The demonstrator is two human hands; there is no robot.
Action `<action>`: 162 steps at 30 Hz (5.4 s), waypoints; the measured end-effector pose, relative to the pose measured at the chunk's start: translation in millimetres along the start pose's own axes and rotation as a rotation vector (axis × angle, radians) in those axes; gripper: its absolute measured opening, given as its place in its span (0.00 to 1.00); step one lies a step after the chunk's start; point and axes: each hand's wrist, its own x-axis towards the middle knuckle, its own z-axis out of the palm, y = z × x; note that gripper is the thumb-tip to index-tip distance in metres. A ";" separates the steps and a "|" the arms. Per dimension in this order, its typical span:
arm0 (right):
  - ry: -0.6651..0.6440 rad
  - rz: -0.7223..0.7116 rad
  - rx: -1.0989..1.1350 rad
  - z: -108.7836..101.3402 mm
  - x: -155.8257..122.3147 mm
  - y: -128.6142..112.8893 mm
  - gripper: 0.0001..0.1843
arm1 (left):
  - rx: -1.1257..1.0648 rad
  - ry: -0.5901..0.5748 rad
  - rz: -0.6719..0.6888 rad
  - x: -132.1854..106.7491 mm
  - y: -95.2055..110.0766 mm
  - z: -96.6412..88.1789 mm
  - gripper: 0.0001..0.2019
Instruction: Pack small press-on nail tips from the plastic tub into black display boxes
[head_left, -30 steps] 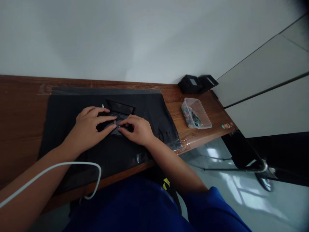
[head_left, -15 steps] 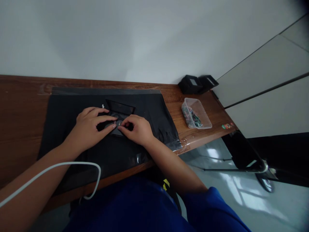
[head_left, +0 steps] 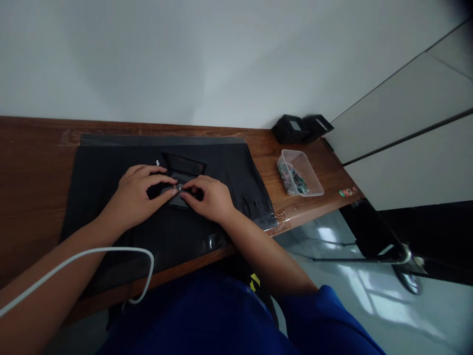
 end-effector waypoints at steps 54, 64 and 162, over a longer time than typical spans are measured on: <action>-0.049 0.045 -0.015 -3.3 0.3 -2.7 0.26 | 0.010 0.008 -0.037 -1.6 4.5 -1.2 0.15; -0.027 0.051 -0.006 -2.0 1.5 1.0 0.17 | -0.022 0.015 -0.041 -1.7 4.5 0.6 0.17; 0.019 -0.016 0.004 -5.3 -4.4 7.7 0.12 | -0.010 0.032 -0.028 10.5 9.7 9.5 0.12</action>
